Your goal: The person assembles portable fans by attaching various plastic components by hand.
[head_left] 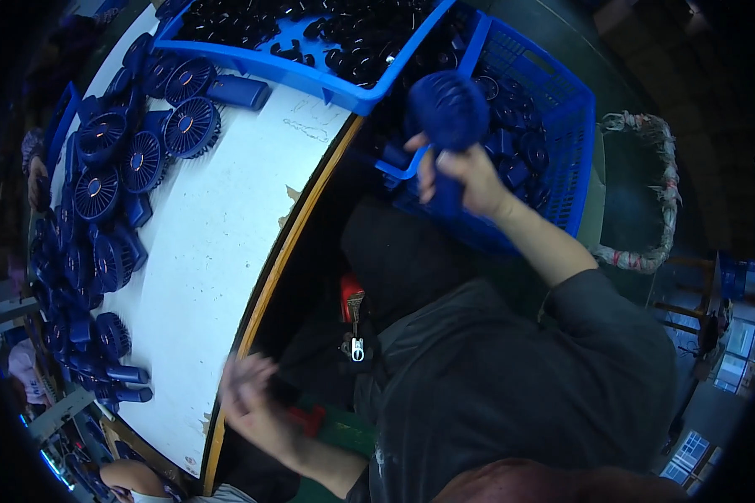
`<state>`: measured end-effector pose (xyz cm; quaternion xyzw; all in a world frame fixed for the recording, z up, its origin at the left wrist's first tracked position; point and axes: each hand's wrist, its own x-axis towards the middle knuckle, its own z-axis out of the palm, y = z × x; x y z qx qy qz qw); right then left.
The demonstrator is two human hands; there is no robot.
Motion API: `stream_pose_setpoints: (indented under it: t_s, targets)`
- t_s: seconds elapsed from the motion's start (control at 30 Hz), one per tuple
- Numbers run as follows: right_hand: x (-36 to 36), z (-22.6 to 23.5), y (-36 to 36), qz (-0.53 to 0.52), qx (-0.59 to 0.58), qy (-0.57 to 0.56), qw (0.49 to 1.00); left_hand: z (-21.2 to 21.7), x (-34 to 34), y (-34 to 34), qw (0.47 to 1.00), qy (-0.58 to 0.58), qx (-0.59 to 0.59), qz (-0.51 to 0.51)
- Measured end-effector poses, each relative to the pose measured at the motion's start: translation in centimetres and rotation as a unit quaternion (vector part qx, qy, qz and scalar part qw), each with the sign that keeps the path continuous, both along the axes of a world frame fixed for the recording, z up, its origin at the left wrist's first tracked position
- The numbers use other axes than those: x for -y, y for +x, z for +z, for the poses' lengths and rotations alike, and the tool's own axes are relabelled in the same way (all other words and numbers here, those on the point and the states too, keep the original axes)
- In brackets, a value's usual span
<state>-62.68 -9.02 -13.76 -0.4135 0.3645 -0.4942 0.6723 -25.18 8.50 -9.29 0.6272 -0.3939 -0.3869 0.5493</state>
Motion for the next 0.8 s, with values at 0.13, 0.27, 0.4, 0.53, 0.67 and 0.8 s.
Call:
stream_pose_setpoints:
  t_s: [0.13,0.27,0.4,0.53,0.67,0.8]
  targets:
    - [3.5,-9.4,-11.7,-0.246,-0.288,0.097,0.921,0.9,-0.7,8.2,0.953,0.035,0.243,0.178]
    - [4.8,-16.1,-17.3,-0.309,-0.402,0.175,0.844,0.8,-2.0,17.5,0.909,0.027,0.341,0.24]
    - [6.3,-19.0,-21.6,-0.351,-0.408,0.16,0.828,-0.8,-1.4,24.4,0.898,0.046,0.325,0.292]
    - [7.8,-21.3,-28.1,-0.296,-0.505,0.188,0.788,-0.6,1.5,26.4,0.907,0.071,0.258,0.326]
    - [6.6,-24.7,-33.6,-0.29,-0.543,0.012,0.788,-2.3,4.6,26.9,0.897,0.092,0.229,0.366]
    - [3.5,-17.4,-13.6,-0.147,-0.355,0.015,0.923,-0.9,2.2,31.2,0.894,0.134,0.172,0.391]
